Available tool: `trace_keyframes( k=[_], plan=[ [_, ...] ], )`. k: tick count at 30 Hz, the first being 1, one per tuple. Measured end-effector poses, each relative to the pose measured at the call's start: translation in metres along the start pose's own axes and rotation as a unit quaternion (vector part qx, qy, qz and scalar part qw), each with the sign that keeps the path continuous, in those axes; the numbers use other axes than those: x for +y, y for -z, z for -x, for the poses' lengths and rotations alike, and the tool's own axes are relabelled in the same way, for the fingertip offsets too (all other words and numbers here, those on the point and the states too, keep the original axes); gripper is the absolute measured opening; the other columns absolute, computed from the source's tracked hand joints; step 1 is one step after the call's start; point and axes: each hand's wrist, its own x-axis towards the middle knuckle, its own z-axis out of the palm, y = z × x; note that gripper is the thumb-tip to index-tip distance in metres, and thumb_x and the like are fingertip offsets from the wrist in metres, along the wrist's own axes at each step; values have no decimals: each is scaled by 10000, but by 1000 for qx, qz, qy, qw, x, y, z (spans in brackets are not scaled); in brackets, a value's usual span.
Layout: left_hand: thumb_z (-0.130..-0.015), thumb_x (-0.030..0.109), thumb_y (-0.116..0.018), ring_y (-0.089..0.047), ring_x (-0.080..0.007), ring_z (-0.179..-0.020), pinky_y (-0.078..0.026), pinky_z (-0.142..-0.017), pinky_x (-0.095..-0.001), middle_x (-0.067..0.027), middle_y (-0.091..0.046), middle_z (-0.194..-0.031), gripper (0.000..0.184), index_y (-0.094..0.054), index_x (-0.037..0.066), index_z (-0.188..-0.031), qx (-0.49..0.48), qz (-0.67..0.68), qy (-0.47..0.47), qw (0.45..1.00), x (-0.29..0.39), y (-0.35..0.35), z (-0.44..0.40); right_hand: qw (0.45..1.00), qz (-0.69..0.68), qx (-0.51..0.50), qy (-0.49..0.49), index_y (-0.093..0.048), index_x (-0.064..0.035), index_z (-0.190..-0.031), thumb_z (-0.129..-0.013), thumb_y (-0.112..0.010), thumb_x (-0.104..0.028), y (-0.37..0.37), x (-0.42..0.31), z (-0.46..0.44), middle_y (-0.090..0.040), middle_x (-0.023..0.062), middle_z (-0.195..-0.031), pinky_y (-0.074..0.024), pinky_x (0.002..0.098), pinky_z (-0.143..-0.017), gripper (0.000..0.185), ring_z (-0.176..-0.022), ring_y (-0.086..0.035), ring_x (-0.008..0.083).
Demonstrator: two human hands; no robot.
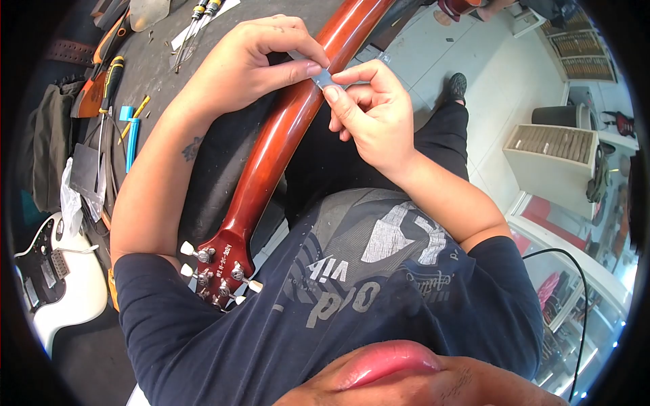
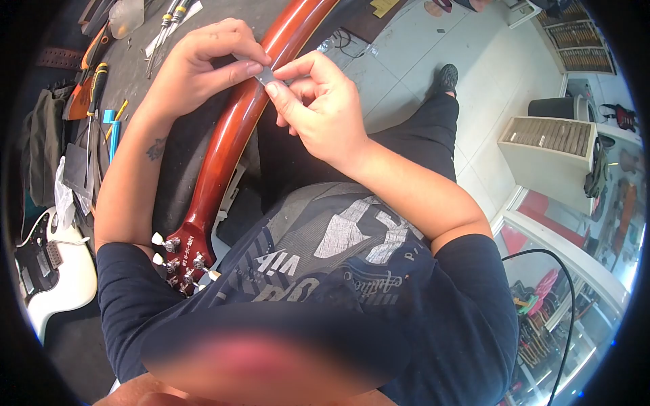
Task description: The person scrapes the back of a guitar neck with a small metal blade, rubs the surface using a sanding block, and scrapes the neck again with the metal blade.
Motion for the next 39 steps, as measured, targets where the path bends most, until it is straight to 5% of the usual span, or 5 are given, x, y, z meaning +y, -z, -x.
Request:
trace_keyframes(
  k=[39],
  plan=[
    [-937,4,-767,-694,-219,-882,-536,-791,-342,-74,-711,-950,124,-785,21,-1059,55,-64,5,996,8,-11,-3,999,-37,-2,23,-603,-47,-1248,-1100,-713,-157,6,13,-6,-745,31,-842,-514,219,-579,215,-711,-674,56]
  ],
)
